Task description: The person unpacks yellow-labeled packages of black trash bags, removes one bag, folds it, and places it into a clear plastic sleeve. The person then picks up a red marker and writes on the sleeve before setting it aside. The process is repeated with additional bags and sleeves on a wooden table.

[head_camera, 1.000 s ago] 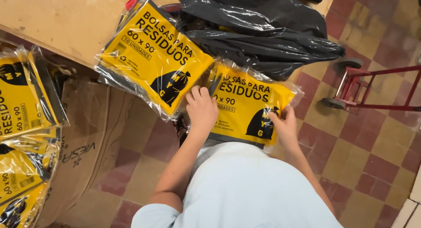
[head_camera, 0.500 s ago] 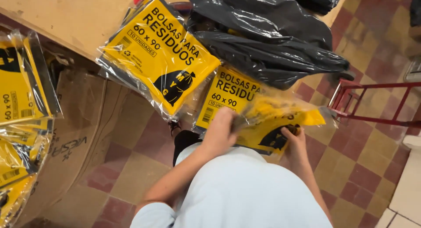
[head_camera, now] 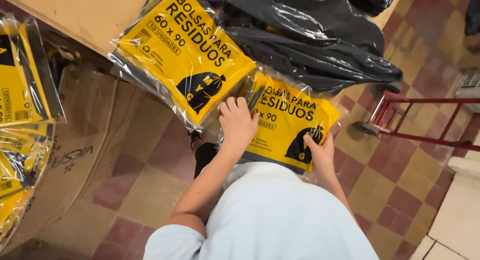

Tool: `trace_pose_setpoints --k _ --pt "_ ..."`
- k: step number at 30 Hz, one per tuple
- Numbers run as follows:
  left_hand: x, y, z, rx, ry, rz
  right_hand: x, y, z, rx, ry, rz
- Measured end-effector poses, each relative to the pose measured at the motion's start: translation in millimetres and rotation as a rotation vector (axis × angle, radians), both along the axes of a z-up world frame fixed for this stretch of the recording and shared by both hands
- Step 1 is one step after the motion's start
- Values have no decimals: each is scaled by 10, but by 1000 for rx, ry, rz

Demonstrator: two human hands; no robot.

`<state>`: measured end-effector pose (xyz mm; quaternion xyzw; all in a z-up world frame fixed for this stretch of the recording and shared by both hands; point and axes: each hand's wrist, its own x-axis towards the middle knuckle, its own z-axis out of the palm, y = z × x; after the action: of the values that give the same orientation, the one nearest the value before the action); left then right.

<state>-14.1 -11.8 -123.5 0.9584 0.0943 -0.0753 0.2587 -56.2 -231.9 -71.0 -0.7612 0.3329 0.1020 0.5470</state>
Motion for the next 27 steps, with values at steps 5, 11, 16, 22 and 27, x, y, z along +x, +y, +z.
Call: trace_pose_setpoints --k 5,11,16,22,27 --pt "8 42 4 -134 111 45 -12 83 106 12 -1 -20" --pt "16 57 -106 -81 64 54 -90 64 -65 1 -35 -63" --pt "-187 -108 -94 -63 -129 -16 -109 -37 -217 -4 -44 -77" --pt "-296 -266 -430 -16 -462 -113 -157 -213 -473 -3 -54 -114" --pt "-273 -204 23 -651 -309 -104 -180 -151 -271 39 -21 -164"
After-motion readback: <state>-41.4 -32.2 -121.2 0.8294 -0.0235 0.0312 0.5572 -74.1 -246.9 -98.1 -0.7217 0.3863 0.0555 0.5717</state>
